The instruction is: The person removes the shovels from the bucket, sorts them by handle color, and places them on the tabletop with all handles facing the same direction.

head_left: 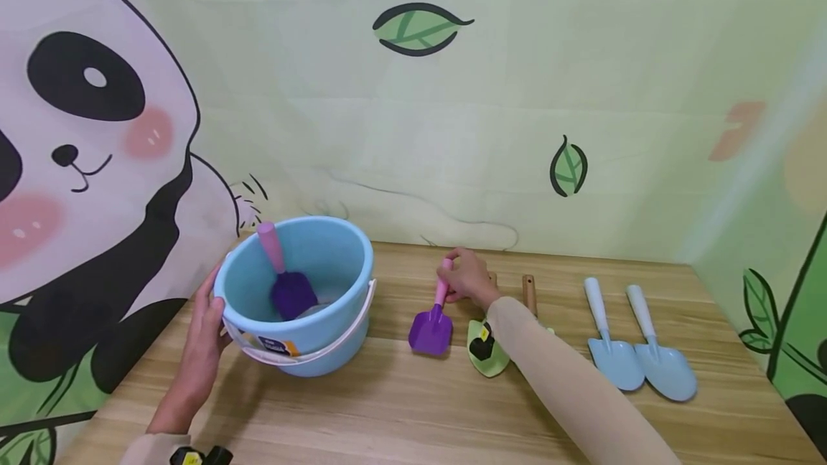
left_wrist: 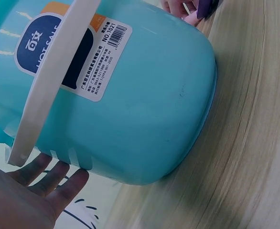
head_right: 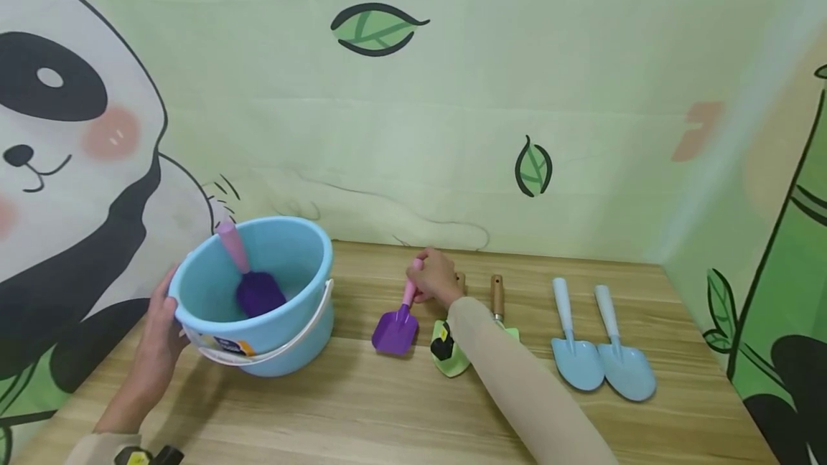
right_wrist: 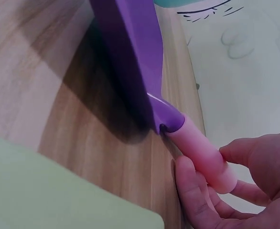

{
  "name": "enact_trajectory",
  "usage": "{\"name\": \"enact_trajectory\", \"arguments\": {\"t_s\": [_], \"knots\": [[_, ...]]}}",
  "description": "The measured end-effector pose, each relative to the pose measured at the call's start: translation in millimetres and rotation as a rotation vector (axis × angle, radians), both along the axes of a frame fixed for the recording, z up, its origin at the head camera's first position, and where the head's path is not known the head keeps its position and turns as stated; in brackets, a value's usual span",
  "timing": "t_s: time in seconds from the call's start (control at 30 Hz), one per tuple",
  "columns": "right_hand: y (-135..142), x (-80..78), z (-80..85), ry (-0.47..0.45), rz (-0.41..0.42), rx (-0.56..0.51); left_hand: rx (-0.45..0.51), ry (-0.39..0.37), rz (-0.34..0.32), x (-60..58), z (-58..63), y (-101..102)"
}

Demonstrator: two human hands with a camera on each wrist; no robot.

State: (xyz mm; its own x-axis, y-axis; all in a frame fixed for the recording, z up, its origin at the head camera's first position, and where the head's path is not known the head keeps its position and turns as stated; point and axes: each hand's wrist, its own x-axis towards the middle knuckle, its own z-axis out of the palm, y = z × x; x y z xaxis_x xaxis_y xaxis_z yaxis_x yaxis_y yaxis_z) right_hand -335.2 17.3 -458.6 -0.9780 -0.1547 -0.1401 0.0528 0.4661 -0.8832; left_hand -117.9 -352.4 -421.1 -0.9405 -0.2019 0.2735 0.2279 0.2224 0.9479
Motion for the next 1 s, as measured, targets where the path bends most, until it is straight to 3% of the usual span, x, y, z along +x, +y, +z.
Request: {"name": "enact_trajectory", "arguments": {"t_s": [1.0], "knots": [[1.5, 3.0, 2.3, 0.005, 0.041, 0.024, -0.011, -0.007, 0.003, -0.2, 2.1, 1.2]]}}
